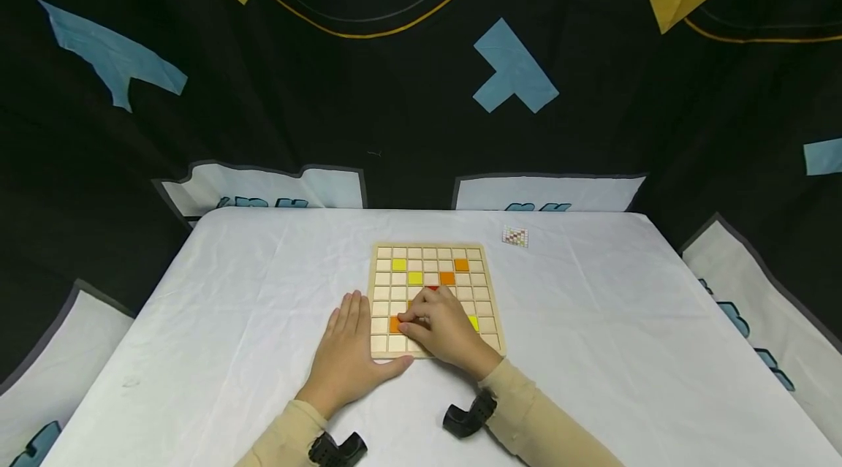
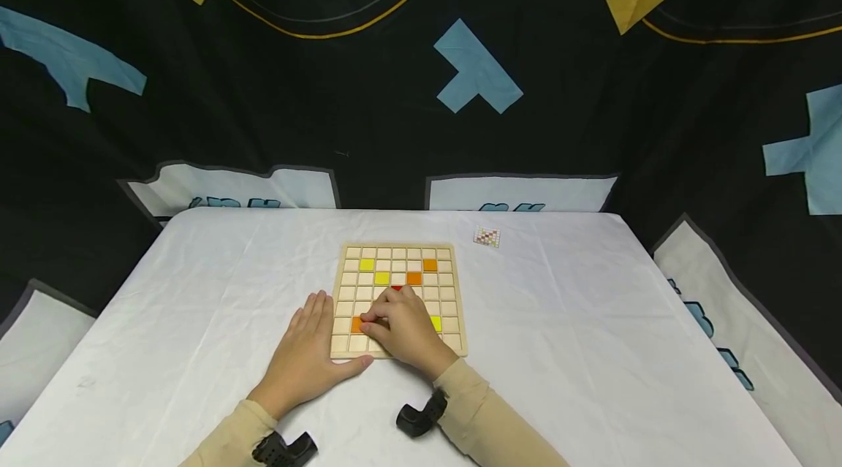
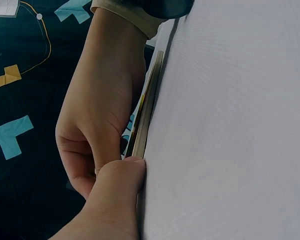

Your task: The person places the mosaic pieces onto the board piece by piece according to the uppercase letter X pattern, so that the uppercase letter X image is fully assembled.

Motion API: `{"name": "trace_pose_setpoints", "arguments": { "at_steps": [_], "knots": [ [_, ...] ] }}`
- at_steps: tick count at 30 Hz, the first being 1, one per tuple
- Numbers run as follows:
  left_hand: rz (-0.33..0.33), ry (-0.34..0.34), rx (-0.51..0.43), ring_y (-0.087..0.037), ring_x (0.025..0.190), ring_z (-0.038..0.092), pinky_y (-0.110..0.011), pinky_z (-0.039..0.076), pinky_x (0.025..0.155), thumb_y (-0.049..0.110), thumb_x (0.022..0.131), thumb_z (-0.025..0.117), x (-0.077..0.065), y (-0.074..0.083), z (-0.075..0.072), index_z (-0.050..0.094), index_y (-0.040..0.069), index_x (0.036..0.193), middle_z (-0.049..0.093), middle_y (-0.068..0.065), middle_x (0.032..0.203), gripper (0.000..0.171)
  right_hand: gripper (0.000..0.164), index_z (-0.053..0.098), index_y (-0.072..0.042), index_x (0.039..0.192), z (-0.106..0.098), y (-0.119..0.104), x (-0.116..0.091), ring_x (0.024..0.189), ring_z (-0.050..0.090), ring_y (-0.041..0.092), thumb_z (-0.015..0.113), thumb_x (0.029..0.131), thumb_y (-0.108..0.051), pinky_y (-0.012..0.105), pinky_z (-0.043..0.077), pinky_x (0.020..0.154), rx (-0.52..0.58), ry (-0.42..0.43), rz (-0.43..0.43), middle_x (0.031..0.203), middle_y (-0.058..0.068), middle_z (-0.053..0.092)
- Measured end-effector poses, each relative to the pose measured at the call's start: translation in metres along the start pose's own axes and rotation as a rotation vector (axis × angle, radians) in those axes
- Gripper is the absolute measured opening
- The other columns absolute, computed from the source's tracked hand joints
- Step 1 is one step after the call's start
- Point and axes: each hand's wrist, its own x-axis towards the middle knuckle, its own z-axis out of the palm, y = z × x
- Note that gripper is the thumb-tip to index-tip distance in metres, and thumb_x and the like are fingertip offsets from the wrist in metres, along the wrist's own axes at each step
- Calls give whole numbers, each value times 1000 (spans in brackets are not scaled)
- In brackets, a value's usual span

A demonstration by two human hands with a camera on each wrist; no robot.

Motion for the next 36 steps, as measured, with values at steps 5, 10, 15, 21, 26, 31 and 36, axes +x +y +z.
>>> {"name": "trace_pose_setpoints", "arguments": {
  "at_steps": [5,10,15,21,26,31,36],
  "knots": [
    [4,2,9,-40,153,16,-52,18,124,82,76,58,0,0,1,24,-11,152,21,-29,161,125,12,80,-25,94,1,2,-1,83,42,5,75,88,-34,23,37,73,-12,22,-16,92,-13,63],
    [4,5,3,-42,152,17,-54,18,124,81,76,59,-1,1,0,25,-12,151,22,-30,160,124,14,81,-24,96,2,3,-3,83,41,5,76,87,-34,22,37,73,-9,31,-34,91,-14,61],
    [-2,15,-1,-42,152,18,-54,19,123,80,76,60,-3,-1,-1,26,-12,151,23,-30,160,124,16,81,-25,98,2,2,-4,82,40,5,77,86,-35,21,35,72,5,25,-37,90,-15,60],
    [-6,23,-8,-42,152,19,-54,19,123,81,75,60,-3,-2,0,27,-12,151,23,-30,160,124,15,80,-24,96,1,1,-2,81,39,5,77,86,-34,21,34,71,16,18,-29,90,-15,61],
    [-4,26,-14,-42,152,19,-54,19,123,81,75,61,-2,-2,0,26,-12,151,23,-29,160,125,8,79,-26,91,-2,0,-3,81,39,5,78,86,-33,22,33,73,7,23,-23,89,-16,60],
    [-3,1,-7,-40,153,15,-53,17,124,82,75,58,0,-1,1,22,-11,153,19,-28,162,127,6,75,-27,90,-9,-2,-6,81,40,6,73,90,-32,22,35,73,4,36,-16,85,-16,58],
    [-4,0,3,-40,153,15,-53,17,124,83,75,58,1,2,0,20,-11,153,18,-28,162,128,11,74,-23,98,-23,-4,-9,81,41,7,70,92,-32,24,37,73,-11,78,-12,89,-11,64]
  ]
}}
